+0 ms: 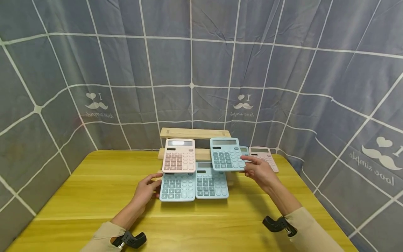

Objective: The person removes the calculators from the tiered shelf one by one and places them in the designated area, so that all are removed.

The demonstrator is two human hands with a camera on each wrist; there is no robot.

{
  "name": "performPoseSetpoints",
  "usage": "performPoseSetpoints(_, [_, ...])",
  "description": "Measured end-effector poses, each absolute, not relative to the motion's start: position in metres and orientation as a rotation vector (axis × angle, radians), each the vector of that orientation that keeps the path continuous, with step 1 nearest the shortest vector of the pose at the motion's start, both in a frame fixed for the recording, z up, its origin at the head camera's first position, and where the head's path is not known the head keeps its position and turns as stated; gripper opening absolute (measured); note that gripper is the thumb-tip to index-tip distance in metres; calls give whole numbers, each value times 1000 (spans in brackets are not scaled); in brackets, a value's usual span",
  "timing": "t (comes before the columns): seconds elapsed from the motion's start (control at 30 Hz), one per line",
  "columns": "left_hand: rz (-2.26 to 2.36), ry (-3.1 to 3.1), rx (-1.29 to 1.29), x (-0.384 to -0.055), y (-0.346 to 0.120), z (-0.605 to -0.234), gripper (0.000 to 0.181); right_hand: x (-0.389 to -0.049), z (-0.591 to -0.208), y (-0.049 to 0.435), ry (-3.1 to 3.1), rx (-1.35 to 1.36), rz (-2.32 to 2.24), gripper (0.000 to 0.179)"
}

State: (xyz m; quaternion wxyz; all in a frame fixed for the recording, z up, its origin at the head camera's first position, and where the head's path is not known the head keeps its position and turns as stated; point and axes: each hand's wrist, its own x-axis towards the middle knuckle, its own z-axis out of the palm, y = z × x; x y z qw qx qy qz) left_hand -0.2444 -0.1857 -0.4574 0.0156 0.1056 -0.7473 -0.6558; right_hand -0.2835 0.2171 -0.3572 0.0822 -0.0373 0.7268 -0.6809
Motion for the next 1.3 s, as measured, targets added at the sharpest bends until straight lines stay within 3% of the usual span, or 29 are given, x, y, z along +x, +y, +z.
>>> performPoseSetpoints(1.3, [-2039, -2332, 321, -245, -186, -457, 36, -275, -359, 283, 2161, -91, -2069, 51])
